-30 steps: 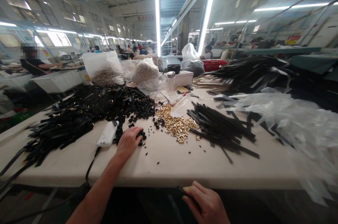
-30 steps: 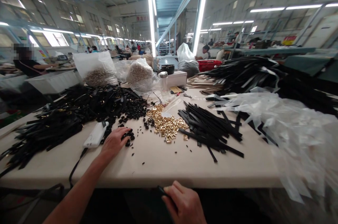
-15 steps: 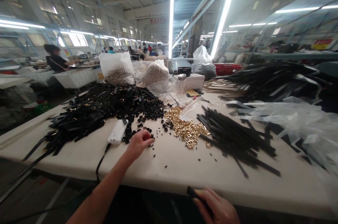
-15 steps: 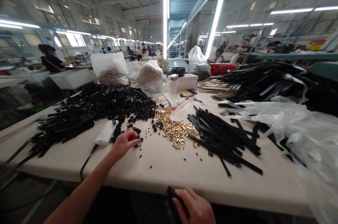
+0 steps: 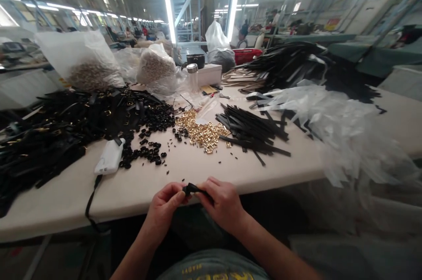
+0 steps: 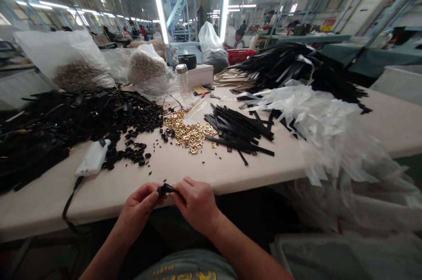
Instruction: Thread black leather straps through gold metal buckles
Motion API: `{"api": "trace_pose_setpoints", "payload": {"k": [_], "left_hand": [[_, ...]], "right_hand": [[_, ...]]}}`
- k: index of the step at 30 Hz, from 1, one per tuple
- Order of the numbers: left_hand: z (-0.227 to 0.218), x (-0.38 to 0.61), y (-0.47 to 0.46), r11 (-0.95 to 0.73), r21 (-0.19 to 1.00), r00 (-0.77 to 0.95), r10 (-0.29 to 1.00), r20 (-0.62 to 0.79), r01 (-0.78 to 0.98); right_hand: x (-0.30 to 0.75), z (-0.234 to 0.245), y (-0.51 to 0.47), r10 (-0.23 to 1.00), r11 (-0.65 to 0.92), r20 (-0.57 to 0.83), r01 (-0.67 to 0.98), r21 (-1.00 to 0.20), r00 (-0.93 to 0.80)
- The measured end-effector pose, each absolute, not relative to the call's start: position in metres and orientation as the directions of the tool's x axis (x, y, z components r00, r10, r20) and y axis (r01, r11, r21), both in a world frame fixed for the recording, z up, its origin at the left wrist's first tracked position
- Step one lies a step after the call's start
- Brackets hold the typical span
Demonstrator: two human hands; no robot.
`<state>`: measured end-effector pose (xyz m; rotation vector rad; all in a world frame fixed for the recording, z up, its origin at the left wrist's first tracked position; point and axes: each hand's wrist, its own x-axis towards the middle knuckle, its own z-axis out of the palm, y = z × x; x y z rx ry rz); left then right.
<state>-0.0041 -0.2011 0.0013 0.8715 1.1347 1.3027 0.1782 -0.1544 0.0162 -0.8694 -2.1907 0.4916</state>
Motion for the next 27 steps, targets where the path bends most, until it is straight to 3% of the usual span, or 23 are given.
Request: {"api": "trace_pose_setpoints", "payload": {"k": [7,10,13,19,23,27], "left_hand": [[-0.008,0.002,-0.200,0.166,0.927,-0.133,0.966,-0.221,-0.336],[-0.012,0.001,-0.203,0.212,0.943,-0.085,0.967,-0.240,-0.257],[-0.010,-0.001,-0.206,0.216,0.968,-0.051,0.973,-0.224,-0.129],[-0.008,0.006,-0.206,0.154,0.988,-0.039,0.987,-0.155,-0.008],[-0.010,0.017,-0.199,0.094,0.991,-0.023,0.996,-0.092,0.097],[-0.009,0.019,-0.191,0.120,0.992,0.027,0.992,-0.121,0.046]], "right_hand": [[0.185,0.011,-0.161,0.669,0.743,0.491,0.489,-0.457,-0.558],[0.185,0.007,-0.163,0.662,0.749,0.469,0.493,-0.444,-0.584],[0.185,0.003,-0.164,0.663,0.744,0.462,0.455,-0.489,-0.589],[0.186,-0.003,-0.168,0.754,0.618,0.391,0.370,-0.693,-0.528],[0.186,-0.002,-0.168,0.796,0.565,0.331,0.428,-0.705,-0.506],[0.191,0.004,-0.164,0.807,0.519,0.256,0.434,-0.736,-0.532]]}}
